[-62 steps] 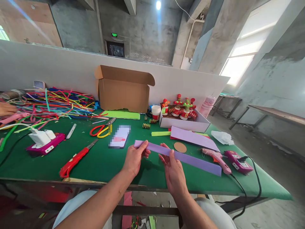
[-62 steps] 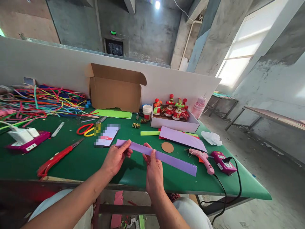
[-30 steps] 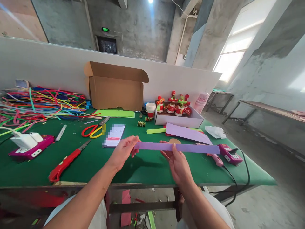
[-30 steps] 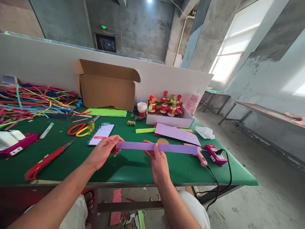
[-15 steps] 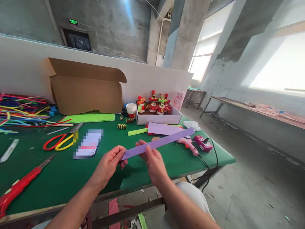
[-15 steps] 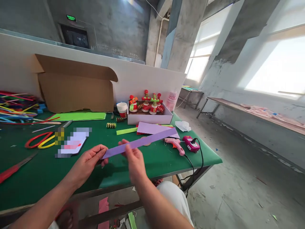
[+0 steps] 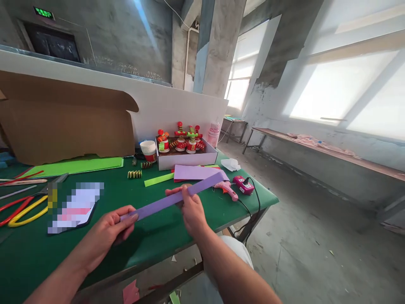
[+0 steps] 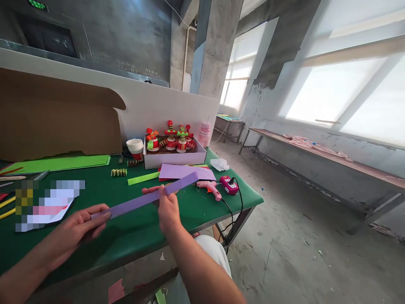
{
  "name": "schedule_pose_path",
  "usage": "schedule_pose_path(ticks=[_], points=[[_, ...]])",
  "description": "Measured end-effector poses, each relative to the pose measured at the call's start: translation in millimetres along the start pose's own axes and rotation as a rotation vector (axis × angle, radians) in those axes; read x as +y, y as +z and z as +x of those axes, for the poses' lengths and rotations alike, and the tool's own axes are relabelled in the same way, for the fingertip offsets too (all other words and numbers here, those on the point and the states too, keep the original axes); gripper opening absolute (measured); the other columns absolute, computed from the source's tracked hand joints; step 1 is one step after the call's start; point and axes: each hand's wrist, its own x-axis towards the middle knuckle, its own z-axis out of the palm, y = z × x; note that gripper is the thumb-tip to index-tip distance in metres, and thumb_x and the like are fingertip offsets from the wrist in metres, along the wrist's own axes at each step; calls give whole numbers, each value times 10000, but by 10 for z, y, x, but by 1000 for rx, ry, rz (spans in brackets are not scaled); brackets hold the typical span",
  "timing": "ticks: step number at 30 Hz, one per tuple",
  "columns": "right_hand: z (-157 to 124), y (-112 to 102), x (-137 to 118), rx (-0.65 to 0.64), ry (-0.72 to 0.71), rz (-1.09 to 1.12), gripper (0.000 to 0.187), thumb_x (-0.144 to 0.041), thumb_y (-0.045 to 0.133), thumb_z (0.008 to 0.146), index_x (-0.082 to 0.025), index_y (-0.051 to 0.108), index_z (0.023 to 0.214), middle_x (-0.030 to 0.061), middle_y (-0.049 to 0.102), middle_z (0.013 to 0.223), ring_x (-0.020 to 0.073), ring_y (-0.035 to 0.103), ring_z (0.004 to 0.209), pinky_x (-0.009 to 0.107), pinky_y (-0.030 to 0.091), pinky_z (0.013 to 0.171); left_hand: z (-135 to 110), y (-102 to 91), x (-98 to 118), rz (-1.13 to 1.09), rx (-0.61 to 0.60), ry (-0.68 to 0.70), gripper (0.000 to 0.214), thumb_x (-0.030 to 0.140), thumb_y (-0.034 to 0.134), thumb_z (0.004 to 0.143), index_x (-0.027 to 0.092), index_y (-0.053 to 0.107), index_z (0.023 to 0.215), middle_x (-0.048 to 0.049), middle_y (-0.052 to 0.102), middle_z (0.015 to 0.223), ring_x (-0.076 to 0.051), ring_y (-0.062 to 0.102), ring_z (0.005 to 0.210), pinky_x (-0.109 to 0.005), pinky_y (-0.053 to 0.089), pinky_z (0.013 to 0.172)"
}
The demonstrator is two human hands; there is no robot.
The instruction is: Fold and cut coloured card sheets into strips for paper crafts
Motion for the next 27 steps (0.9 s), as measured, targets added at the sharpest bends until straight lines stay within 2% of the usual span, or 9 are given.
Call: schedule_pose_path(ticks=[4, 7, 11, 14, 17, 19, 22, 24, 27], points=[[83, -161, -155, -22, -73, 0, 516, -719, 789, 622, -214, 716, 699, 66, 773, 785, 274, 719, 934, 418, 520, 960, -2, -248, 44, 55, -22, -7, 459, 563, 885, 450, 220, 659, 654, 34, 490, 453, -98, 356, 455, -202, 286, 433], [7, -214, -200, -79, -74, 25, 531, -718, 796, 615, -211, 739, 764, 61, 784, 849, 268, 718, 984, 410, 526, 972, -122, -263, 132, 107, -27, 57, 445, 568, 868, 466, 219, 639, 623, 19, 519, 451, -112, 395, 455, -214, 297, 434], [-284, -240, -171, -228, 56, 14, 616, -621, 898, 520, -212, 769, 962, 47, 785, 965, 230, 727, 960, 372, 541, 958, -418, -132, 137, 131, 14, 144, 448, 591, 835, 506, 222, 598, 599, 35, 533, 445, -114, 414, 463, -215, 310, 455], [-500, -274, -99, -312, 147, -89, 605, -504, 947, 496, -191, 777, 985, 29, 777, 856, 184, 725, 785, 332, 581, 825, -623, -9, 36, 84, -3, 138, 438, 566, 840, 532, 211, 598, 611, 51, 520, 422, -94, 376, 433, -207, 253, 440], [-528, -300, -19, -208, 142, -85, 489, -471, 958, 461, -137, 762, 759, 25, 722, 661, 160, 674, 602, 298, 578, 648, -687, 95, -35, 0, 1, 157, 448, 559, 844, 558, 201, 581, 617, 45, 531, 434, -91, 389, 435, -212, 277, 449], [-443, -288, 17, -132, 105, -40, 458, -470, 956, 456, -136, 719, 661, 15, 683, 595, 149, 646, 548, 290, 567, 609, -641, 165, -42, -63, 29, 203, 500, 610, 831, 560, 206, 553, 652, 38, 561, 495, -98, 439, 479, -219, 338, 480], [-323, -214, 65, -59, 53, 21, 453, -499, 933, 493, -157, 695, 671, -5, 665, 598, 128, 627, 547, 270, 556, 616, -512, 313, -59, -172, 56, 262, 625, 745, 783, 529, 222, 536, 766, 41, 587, 610, -105, 486, 546, -231, 394, 519], [-328, -132, 130, -31, 48, 63, 452, -503, 927, 494, -161, 685, 664, -6, 657, 597, 121, 606, 546, 261, 536, 599, -437, 438, -118, -198, 45, 258, 694, 786, 777, 491, 224, 558, 833, 46, 576, 627, -106, 478, 532, -232, 374, 489], [-448, 10, 276, -65, 59, 62, 418, -476, 918, 510, -160, 667, 616, -14, 626, 563, 107, 553, 531, 246, 480, 558, -380, 601, -256, -169, 54, 231, 691, 786, 802, 440, 204, 582, 739, 61, 512, 538, -101, 428, 471, -236, 308, 442]])
